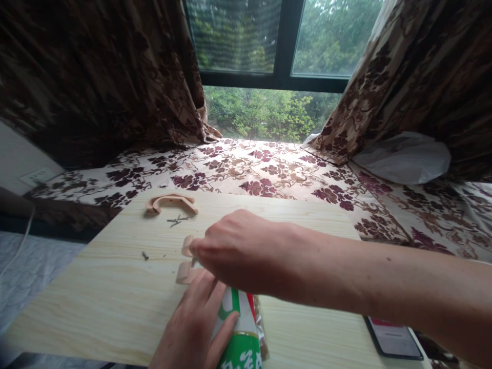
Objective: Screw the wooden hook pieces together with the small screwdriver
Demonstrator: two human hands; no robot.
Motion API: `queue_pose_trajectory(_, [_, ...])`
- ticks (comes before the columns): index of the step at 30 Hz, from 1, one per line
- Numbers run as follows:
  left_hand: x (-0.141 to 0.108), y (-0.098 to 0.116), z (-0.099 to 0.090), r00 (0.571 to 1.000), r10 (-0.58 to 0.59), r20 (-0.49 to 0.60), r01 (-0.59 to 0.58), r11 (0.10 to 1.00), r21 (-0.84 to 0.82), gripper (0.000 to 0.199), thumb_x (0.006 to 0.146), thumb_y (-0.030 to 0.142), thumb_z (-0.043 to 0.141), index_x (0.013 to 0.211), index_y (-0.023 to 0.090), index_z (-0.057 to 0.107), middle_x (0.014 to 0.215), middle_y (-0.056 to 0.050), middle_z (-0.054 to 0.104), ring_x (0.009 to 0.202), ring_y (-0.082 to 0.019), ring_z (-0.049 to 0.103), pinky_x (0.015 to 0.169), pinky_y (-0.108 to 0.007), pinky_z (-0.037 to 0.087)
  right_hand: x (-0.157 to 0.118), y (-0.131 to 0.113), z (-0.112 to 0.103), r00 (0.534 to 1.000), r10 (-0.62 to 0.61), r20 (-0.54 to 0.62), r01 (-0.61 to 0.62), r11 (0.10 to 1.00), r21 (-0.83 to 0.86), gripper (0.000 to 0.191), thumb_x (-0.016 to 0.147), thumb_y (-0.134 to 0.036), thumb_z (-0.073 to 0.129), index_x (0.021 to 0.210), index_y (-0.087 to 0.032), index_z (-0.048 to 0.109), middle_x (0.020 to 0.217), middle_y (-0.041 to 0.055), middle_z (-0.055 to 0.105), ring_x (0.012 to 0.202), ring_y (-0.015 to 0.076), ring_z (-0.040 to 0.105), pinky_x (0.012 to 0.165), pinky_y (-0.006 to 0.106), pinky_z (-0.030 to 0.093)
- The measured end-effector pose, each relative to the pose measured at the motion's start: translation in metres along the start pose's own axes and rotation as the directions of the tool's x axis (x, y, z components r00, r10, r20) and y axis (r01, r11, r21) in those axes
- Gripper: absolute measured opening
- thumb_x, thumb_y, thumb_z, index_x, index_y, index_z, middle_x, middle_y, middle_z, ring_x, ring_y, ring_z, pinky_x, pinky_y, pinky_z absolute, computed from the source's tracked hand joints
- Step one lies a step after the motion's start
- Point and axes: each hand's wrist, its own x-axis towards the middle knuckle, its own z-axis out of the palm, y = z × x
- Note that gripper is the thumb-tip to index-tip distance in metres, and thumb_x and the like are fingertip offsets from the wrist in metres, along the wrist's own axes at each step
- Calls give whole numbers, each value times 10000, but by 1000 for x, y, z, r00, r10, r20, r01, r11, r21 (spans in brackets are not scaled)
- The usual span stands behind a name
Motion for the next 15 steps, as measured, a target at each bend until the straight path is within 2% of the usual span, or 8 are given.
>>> queue_pose_trajectory(5, [0,-2,-1,1000,-5,12,5,1000,20,540,825,237,498,1349,127,425,1350,-168,497,1268,-315,460,957,-429,501,1,-1,2,999,24,27,-23,1000,-19,89,857,-55,494,862,-131,541,702,8,566,527,116,404,461,280,286])
queue_pose_trajectory(10, [-2,-3,2,1000,17,3,-17,999,31,541,825,257,508,1342,117,429,1342,-170,505,1262,-319,465,966,-437,495,1,2,9,999,1,-33,-3,999,-53,71,876,-82,485,878,-115,547,639,-11,515,491,106,357,442,279,244])
queue_pose_trajectory(15, [-1,-3,0,1000,20,2,-20,999,40,532,828,250,504,1336,109,437,1336,-181,509,1254,-320,475,955,-433,503,1,2,1,1000,-3,2,3,1000,-14,90,868,-66,484,897,-134,534,664,-8,537,502,106,397,456,272,252])
